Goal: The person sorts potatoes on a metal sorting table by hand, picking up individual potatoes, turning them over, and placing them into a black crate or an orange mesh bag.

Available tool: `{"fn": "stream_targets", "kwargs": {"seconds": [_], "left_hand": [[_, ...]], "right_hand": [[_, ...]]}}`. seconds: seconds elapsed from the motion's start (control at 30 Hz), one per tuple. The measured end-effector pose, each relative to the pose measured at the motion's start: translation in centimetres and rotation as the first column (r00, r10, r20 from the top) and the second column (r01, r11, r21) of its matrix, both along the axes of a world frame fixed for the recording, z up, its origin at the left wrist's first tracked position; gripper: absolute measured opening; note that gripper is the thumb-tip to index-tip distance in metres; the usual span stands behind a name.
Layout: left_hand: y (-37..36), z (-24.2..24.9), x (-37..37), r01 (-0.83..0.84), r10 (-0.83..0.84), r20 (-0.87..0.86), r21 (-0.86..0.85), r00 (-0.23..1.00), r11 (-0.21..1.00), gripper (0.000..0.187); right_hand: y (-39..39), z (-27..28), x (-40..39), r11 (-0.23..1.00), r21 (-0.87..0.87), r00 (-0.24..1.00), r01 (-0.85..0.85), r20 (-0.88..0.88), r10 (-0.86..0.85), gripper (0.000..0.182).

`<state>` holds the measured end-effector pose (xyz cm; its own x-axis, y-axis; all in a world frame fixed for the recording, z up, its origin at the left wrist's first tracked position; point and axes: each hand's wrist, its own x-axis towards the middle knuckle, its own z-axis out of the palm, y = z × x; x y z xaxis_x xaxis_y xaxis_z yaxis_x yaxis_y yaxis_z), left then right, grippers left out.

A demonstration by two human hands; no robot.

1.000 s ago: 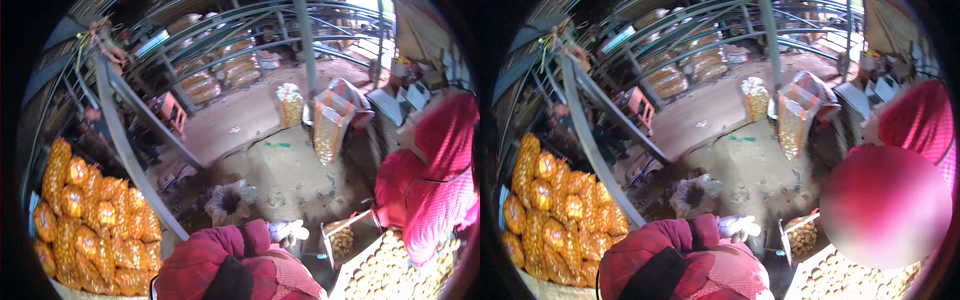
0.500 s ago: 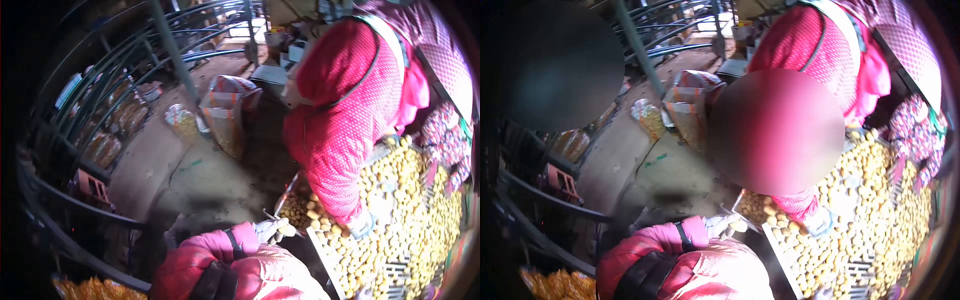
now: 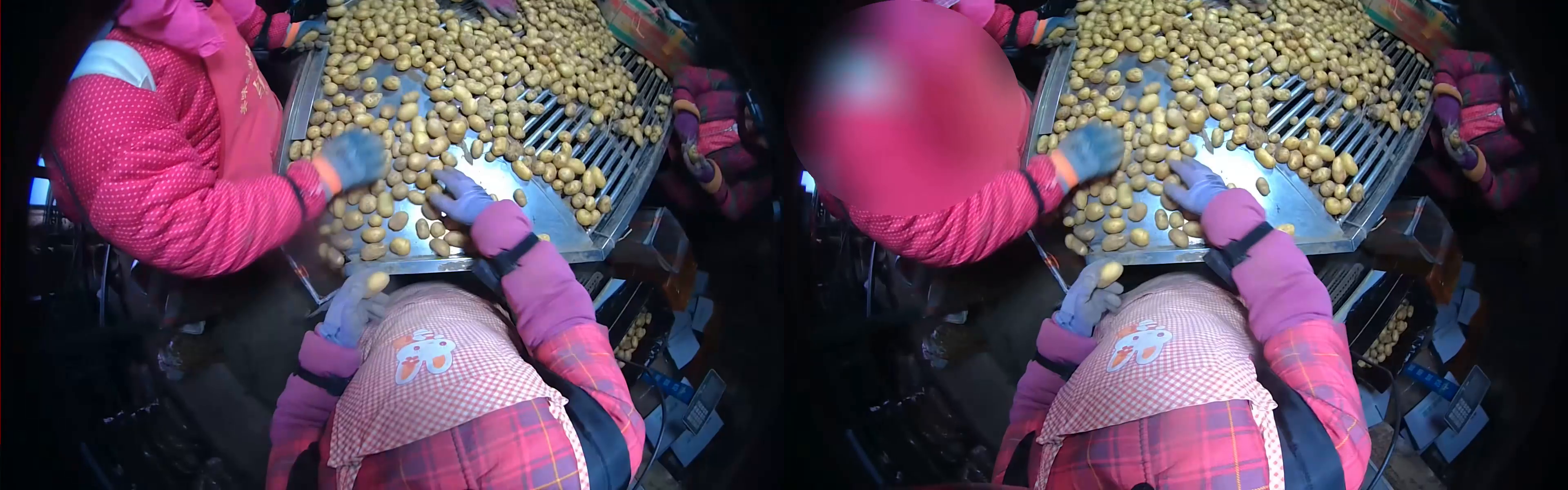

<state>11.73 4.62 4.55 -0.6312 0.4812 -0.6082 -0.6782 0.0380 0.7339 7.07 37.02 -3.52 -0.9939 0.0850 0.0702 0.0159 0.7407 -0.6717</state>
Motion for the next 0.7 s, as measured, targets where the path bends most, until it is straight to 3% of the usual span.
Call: {"fn": "stream_targets", "kwargs": {"seconds": [0.03, 0.07, 0.1, 0.13, 0.17, 0.2, 0.23, 0.27, 0.33, 0.37, 0.43, 0.47, 0.5, 0.53, 0.57, 0.63, 0.67, 0.7], "left_hand": [[0.3, 0.0, -0.5, 0.101, -0.101, -0.063, -0.010, 0.993, 0.995, 0.044], [0.9, 0.3, -0.9, 0.104, -0.105, -0.051, -0.018, 0.993, 0.994, 0.044], [1.7, 0.6, -0.7, 0.113, -0.114, -0.041, -0.024, 0.993, 0.993, 0.042], [2.0, 0.7, -0.7, 0.124, -0.125, -0.011, -0.030, 0.992, 0.992, 0.041], [1.5, -0.2, -0.3, 0.094, -0.096, -0.036, -0.045, 0.995, 0.995, 0.041], [1.4, -0.5, -0.2, 0.088, -0.090, -0.031, -0.046, 0.995, 0.995, 0.041], [1.6, -0.8, -0.2, 0.029, -0.029, 0.004, -0.009, 1.000, 1.000, 0.043], [1.7, -1.2, -0.2, -0.027, 0.026, 0.042, 0.024, 0.999, 0.999, 0.046], [2.3, -2.0, -0.8, 0.007, -0.011, 0.084, 0.055, 0.996, 0.998, 0.048], [2.9, -2.3, -1.2, 0.029, -0.040, 0.113, 0.090, 0.993, 0.996, 0.051], [4.3, -2.5, -1.6, 0.035, -0.044, 0.127, 0.073, 0.991, 0.997, 0.052], [5.2, -2.7, -1.9, 0.030, -0.038, 0.139, 0.059, 0.990, 0.998, 0.053], [5.9, -3.1, -2.2, 0.054, -0.062, 0.139, 0.062, 0.988, 0.997, 0.053], [6.5, -3.8, -2.5, 0.061, -0.070, 0.116, 0.082, 0.991, 0.995, 0.054], [7.3, -4.0, -3.0, 0.061, -0.071, 0.092, 0.102, 0.993, 0.993, 0.054], [9.3, -3.1, -3.4, 0.070, -0.080, 0.077, 0.125, 0.994, 0.990, 0.054], [10.2, -2.8, -3.6, 0.064, -0.074, 0.065, 0.145, 0.995, 0.987, 0.054], [10.8, -2.9, -3.6, 0.057, -0.067, 0.078, 0.121, 0.995, 0.991, 0.053]], "right_hand": [[-0.1, 3.7, 1.4, 0.896, -0.405, 0.983, 0.180, 0.103, -0.151, 0.049], [1.8, 3.2, 2.4, 0.760, -0.491, 0.904, 0.424, 0.188, -0.383, 0.044], [6.2, 2.9, 4.2, 0.879, -0.248, 0.895, 0.407, -0.086, -0.438, 0.039], [10.7, 1.5, 5.9, 0.810, -0.014, 0.803, 0.587, -0.121, -0.584, 0.033], [13.7, 2.2, 7.8, 0.737, -0.203, 0.728, 0.644, -0.133, -0.673, 0.032], [16.6, 4.8, 9.8, 0.639, -0.238, 0.676, 0.731, 0.125, -0.726, 0.038], [22.7, 1.8, 12.5, 0.635, 0.070, 0.636, 0.769, 0.004, -0.771, 0.042], [27.1, -1.6, 14.4, 0.536, 0.365, 0.612, 0.761, -0.129, -0.780, 0.046], [28.4, -3.2, 14.5, 0.679, 0.041, 0.676, 0.733, 0.068, -0.734, 0.056], [26.9, -3.2, 13.4, 0.539, 0.333, 0.588, 0.774, -0.061, -0.807, 0.064], [25.1, -2.4, 10.8, 0.575, 0.294, 0.587, 0.763, 0.057, -0.808, 0.066], [22.3, -1.2, 9.6, 0.513, 0.459, 0.585, 0.725, -0.016, -0.811, 0.064], [21.3, 0.7, 8.5, 0.670, 0.374, 0.645, 0.641, 0.211, -0.735, 0.065], [20.1, -1.2, 8.8, 0.751, 0.283, 0.787, 0.597, -0.026, -0.616, 0.067], [16.6, -0.5, 8.2, 0.653, 0.424, 0.734, 0.627, -0.041, -0.678, 0.065], [12.7, 1.0, 8.2, 0.695, 0.529, 0.838, 0.487, -0.057, -0.543, 0.066], [11.3, 5.1, 8.2, 0.852, 0.378, 0.879, 0.363, 0.164, -0.447, 0.061], [11.0, 5.5, 9.0, 0.910, 0.277, 0.943, 0.309, 0.037, -0.332, 0.056]]}}
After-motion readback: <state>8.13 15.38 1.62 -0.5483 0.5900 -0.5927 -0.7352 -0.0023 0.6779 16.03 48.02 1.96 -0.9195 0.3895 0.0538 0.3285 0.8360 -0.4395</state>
